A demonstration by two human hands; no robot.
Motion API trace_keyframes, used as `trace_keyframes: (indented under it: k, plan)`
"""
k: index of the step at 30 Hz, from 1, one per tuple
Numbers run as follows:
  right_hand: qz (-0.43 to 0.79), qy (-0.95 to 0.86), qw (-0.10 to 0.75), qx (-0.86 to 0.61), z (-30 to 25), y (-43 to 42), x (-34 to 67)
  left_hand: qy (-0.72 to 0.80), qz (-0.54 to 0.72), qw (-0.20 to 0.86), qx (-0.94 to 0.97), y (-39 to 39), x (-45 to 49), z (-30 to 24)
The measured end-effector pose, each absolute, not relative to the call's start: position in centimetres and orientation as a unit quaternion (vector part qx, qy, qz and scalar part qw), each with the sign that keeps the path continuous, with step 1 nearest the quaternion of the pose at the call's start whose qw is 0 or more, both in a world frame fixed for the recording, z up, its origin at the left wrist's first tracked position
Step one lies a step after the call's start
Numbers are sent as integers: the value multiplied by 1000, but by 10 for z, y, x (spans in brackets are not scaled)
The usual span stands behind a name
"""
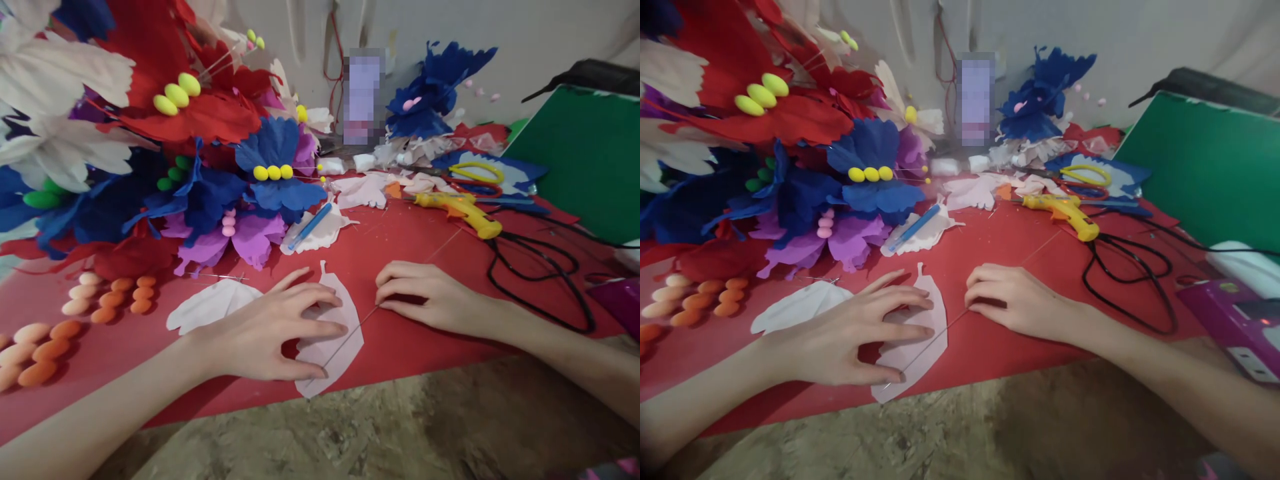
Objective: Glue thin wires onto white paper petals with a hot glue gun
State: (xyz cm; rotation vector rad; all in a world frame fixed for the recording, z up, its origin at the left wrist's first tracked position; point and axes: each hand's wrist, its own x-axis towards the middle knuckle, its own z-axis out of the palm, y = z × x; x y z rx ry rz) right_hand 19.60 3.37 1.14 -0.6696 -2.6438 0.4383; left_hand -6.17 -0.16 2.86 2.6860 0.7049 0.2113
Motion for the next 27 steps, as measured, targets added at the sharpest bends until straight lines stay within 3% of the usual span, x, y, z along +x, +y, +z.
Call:
trace_keyframes:
  k: [19, 27]
  plan:
    - [237, -920, 183, -253, 11, 21, 178, 253, 83, 171, 949, -4, -60, 33]
    - [208, -924, 207, -245, 20, 23, 179, 260, 124, 169, 943, -5, -62, 35]
